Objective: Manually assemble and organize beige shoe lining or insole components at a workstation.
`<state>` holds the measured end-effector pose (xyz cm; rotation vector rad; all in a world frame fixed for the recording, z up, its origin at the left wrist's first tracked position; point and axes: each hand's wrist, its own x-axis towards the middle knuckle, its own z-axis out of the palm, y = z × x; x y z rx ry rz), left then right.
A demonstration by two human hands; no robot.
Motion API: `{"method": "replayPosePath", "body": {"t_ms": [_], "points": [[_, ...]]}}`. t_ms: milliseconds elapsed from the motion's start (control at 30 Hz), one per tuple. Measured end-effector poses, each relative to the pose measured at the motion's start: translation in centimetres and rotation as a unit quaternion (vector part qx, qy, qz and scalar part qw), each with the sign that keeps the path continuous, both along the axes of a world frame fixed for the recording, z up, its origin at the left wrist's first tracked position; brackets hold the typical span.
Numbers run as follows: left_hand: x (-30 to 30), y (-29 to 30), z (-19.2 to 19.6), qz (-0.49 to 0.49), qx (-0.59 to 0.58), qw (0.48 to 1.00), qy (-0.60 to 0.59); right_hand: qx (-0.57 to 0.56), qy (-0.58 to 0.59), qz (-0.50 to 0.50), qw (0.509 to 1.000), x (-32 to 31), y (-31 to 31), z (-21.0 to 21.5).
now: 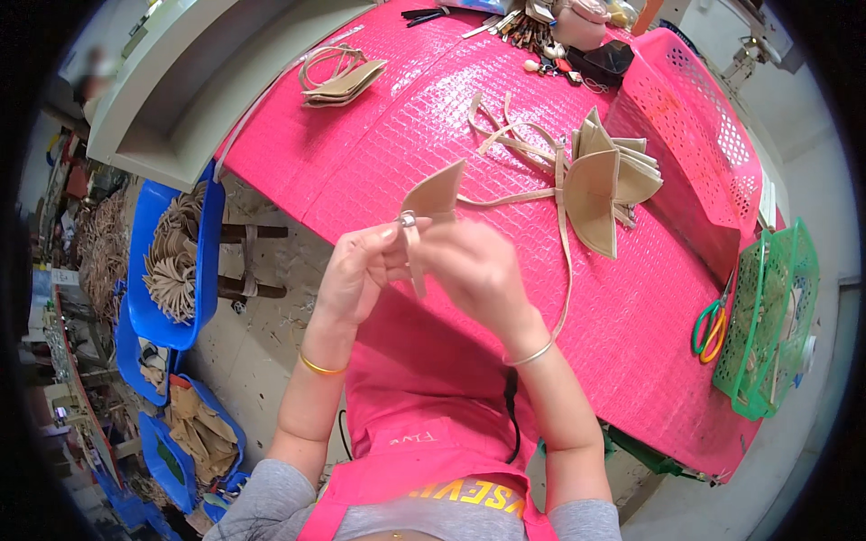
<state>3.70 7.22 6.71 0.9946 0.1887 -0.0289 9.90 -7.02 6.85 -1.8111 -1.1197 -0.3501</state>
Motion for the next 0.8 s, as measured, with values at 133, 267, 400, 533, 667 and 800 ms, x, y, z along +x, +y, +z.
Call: {"method": "replayPosePath", "body": {"t_ms": [133,267,400,533,667,800], "points": [[0.2,-1.3,-0.7,0.050,0.038,0.998,0.000,-0.028,-0.101,0.001,0.994,-1.9,-1.7,-1.6],[0.2,-1.5,-0.7,0.064,0.040,0.997,0.001,-0.035,-0.099,-0.010,0.994,-2.5,-1.9,-1.7],[0.1,-1.2,-1.0,0.067,0.056,0.996,-0.007,-0.014,-0.097,0.009,0.995,-2.5,-2.1,-2.0],[0.0,-1.0,-0.7,0.041,0.051,0.997,-0.026,-0.002,-0.077,0.009,0.997,-2.6,-2.1,-1.8],[-0.4,-0.6,-0.4,0.020,0.047,0.998,-0.032,0.042,-0.038,0.010,0.998,-2.9,-1.8,-1.8],[-0.9,-0.3,-0.1,0.008,0.051,0.998,-0.029,0.058,-0.017,-0.006,0.998,-2.8,-1.0,-1.1]]}}
